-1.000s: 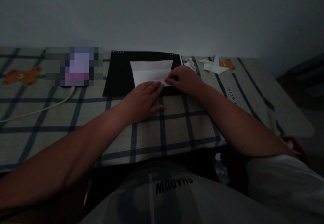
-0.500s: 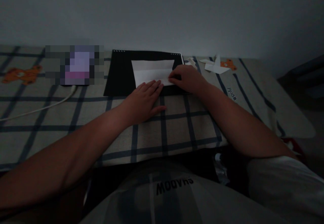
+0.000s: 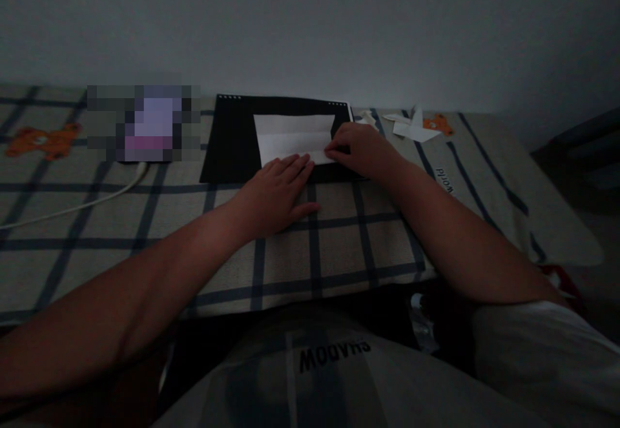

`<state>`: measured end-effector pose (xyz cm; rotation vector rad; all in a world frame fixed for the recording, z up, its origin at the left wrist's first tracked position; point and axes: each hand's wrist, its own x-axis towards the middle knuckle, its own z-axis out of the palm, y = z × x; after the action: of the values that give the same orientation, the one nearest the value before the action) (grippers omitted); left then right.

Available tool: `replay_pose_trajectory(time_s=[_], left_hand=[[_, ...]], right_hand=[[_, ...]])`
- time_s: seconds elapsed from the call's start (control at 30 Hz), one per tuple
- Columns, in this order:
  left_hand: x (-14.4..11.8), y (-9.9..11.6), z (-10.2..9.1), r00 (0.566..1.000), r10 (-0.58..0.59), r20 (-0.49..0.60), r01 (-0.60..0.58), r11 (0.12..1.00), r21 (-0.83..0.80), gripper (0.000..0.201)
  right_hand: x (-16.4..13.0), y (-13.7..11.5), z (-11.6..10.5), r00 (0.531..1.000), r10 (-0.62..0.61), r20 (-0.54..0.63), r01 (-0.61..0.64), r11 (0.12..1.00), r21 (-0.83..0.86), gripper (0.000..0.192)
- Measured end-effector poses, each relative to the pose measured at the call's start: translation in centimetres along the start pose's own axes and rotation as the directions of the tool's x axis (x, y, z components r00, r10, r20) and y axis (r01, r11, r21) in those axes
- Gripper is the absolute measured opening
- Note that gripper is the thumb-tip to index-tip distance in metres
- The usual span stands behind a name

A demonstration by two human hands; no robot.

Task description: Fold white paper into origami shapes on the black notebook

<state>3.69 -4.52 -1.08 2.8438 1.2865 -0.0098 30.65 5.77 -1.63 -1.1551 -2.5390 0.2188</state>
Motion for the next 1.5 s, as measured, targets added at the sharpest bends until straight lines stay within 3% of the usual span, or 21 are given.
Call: replay_pose_trajectory(time_s=[0.17, 0.83, 1.5], left_hand=[[0.1, 0.2, -0.3, 1.0, 0.001, 0.008, -0.001, 1.0, -0.003, 0.086], [0.2, -0.1, -0.1, 1.0, -0.015, 0.018, 0.015, 1.0, -0.006, 0.089], [0.2, 0.1, -0.3, 0.999, -0.007, 0.033, 0.006, 1.0, 0.022, 0.088]], right_hand=[[-0.1, -0.4, -0.3, 0.999, 0.001, 0.046, 0.0, 1.0, -0.006, 0.037], [-0.1, -1.6, -1.1, 0.997, -0.034, 0.069, 0.042, 0.993, -0.111, 0.033], [-0.2, -2.1, -1.3, 0.996, 0.022, 0.085, -0.011, 0.991, -0.136, 0.031]])
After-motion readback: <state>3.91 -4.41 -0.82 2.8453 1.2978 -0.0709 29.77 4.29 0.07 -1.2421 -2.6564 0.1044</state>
